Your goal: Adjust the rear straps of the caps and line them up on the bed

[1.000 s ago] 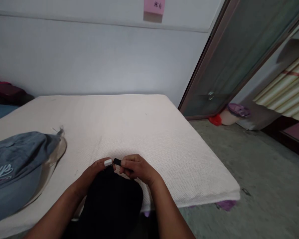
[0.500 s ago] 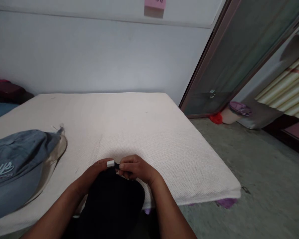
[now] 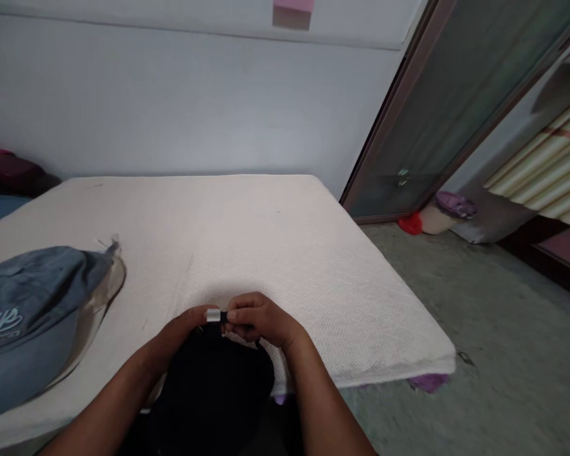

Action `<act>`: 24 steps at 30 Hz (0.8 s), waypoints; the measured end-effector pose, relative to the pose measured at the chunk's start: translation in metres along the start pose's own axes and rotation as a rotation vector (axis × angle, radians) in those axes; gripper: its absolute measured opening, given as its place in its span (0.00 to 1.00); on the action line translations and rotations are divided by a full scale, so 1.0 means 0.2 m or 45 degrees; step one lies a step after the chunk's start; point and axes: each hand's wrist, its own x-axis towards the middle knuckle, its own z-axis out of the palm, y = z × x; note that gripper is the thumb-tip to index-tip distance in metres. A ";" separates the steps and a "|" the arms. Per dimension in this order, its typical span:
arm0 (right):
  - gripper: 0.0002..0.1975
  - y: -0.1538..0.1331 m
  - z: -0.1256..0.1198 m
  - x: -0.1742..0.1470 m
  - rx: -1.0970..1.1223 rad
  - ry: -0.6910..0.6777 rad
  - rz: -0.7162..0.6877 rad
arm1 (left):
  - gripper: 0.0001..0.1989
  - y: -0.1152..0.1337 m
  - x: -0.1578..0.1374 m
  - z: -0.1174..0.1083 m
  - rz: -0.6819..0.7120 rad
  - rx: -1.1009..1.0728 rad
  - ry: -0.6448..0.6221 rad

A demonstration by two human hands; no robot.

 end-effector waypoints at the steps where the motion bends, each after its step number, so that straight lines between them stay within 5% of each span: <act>1: 0.09 0.00 0.00 0.00 -0.007 -0.014 0.002 | 0.11 0.00 0.00 0.00 0.014 0.011 0.001; 14: 0.09 -0.01 0.05 0.03 0.110 0.207 -0.069 | 0.11 -0.03 -0.01 -0.01 0.001 -0.282 0.002; 24: 0.09 0.05 0.00 0.01 0.075 0.187 -0.188 | 0.11 -0.06 -0.01 -0.02 -0.080 -0.451 0.069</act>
